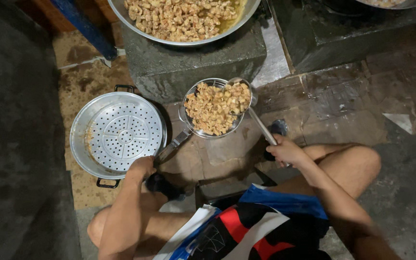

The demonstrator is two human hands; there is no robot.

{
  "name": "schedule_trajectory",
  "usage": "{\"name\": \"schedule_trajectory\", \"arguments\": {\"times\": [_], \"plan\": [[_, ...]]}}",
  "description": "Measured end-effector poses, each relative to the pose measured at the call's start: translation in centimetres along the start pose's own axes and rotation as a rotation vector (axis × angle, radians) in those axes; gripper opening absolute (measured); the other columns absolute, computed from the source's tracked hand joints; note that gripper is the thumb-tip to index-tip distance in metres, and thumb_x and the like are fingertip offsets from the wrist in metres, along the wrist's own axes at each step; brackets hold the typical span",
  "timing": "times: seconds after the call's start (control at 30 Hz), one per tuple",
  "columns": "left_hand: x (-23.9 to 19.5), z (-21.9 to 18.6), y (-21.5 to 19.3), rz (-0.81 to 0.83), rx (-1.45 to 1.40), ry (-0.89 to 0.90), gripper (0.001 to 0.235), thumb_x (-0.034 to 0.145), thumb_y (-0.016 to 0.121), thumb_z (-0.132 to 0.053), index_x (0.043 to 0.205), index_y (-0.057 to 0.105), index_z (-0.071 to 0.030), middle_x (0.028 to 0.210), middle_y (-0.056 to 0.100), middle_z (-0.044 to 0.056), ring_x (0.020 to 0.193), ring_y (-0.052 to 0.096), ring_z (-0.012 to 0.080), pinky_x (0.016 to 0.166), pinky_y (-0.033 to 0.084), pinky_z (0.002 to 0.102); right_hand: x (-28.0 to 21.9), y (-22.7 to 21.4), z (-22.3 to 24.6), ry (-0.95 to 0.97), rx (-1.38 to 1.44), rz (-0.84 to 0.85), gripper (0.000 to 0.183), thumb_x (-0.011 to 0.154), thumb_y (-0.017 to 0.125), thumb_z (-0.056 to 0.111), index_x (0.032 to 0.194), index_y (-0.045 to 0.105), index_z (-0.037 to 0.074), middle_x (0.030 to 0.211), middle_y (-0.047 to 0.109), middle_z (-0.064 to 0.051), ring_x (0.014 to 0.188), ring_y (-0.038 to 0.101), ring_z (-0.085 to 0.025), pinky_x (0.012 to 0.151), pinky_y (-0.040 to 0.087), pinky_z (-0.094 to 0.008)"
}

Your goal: The person scoops fried food from a large wok using a ladle and transfers it into a metal strainer held over a pot. The person then pours the contents of the strainer into a perforated steamer basket.

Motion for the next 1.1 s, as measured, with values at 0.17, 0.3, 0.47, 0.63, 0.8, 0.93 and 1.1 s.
{"name": "schedule_trajectory", "arguments": {"times": [0.17, 0.3, 0.47, 0.63, 0.8, 0.93, 1.1], "plan": [[0.0, 0.0, 0.0, 0.006, 0.029, -0.014, 0.048, 0.085, 0.077, -0.032, 0.123, 0.069, -0.004, 0.124, 0.070, 0.022, 0.118, 0.067, 0.0369, 0.101, 0.054, 0.046, -1.2, 1.5, 3.3, -0.037, -0.261, -0.151, 0.048, 0.091, 0.062, 0.013, 0.138, 0.051, 0.009, 0.060, 0.053, -0.012, 0.038, 0.051, -0.021, 0.035, 0.046, -0.040], [-0.5, -0.3, -0.3, -0.019, 0.052, 0.013, 0.050, 0.085, 0.077, -0.031, 0.125, 0.066, -0.004, 0.127, 0.068, 0.022, 0.120, 0.066, 0.0366, 0.102, 0.053, 0.046, -0.4, 2.5, 3.8, -0.090, -0.583, -0.264, 0.046, 0.092, 0.061, 0.019, 0.135, 0.052, 0.007, 0.078, 0.069, -0.022, 0.054, 0.068, -0.034, 0.053, 0.055, -0.047], [-2.0, -1.1, -1.7, 0.028, 0.003, -0.033, 0.046, 0.088, 0.074, -0.029, 0.127, 0.063, -0.006, 0.127, 0.069, 0.020, 0.121, 0.065, 0.0368, 0.103, 0.053, 0.047, 2.7, 5.5, 1.0, -0.269, -0.803, -0.392, 0.051, 0.089, 0.063, 0.021, 0.136, 0.048, 0.008, 0.095, 0.072, -0.030, 0.087, 0.069, -0.049, 0.081, 0.056, -0.056], [-1.8, -1.1, -1.4, 0.009, 0.009, -0.022, 0.050, 0.088, 0.074, -0.030, 0.129, 0.060, -0.005, 0.128, 0.068, 0.021, 0.123, 0.063, 0.0367, 0.104, 0.052, 0.046, 1.5, 8.0, 0.1, -0.230, -0.833, -0.412, 0.063, 0.092, 0.057, 0.021, 0.150, 0.037, 0.007, 0.090, 0.071, -0.031, 0.084, 0.069, -0.050, 0.082, 0.055, -0.058], [-0.9, -0.7, -0.7, 0.025, 0.040, 0.013, 0.050, 0.088, 0.073, -0.030, 0.129, 0.059, -0.004, 0.124, 0.070, 0.021, 0.119, 0.066, 0.0372, 0.101, 0.053, 0.047, 0.4, 9.3, 1.3, -0.218, -0.894, -0.396, 0.066, 0.092, 0.056, 0.020, 0.152, 0.035, 0.006, 0.084, 0.071, -0.029, 0.077, 0.070, -0.047, 0.075, 0.057, -0.057], [-0.9, -0.4, -0.1, -0.025, 0.050, 0.029, 0.054, 0.086, 0.074, -0.030, 0.129, 0.058, -0.001, 0.120, 0.071, 0.023, 0.117, 0.067, 0.0368, 0.101, 0.054, 0.046, 0.7, 9.6, 1.6, -0.266, -0.983, -0.464, 0.066, 0.091, 0.058, 0.020, 0.152, 0.037, 0.009, 0.082, 0.072, -0.024, 0.072, 0.071, -0.044, 0.070, 0.058, -0.056], [-0.7, -0.3, -0.1, 0.006, 0.056, 0.035, 0.055, 0.088, 0.073, -0.031, 0.130, 0.056, 0.000, 0.120, 0.070, 0.023, 0.117, 0.067, 0.0378, 0.101, 0.053, 0.047, 0.8, 10.1, -0.5, -0.322, -1.060, -0.482, 0.072, 0.090, 0.059, 0.018, 0.156, 0.033, 0.009, 0.087, 0.071, -0.023, 0.069, 0.070, -0.043, 0.065, 0.058, -0.055]]}}
Point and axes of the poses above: each hand's wrist, its own x-axis towards the middle knuckle, its own y-axis out of the palm, z = x × y, the point moved 1 cm from there along x, towards the middle knuckle
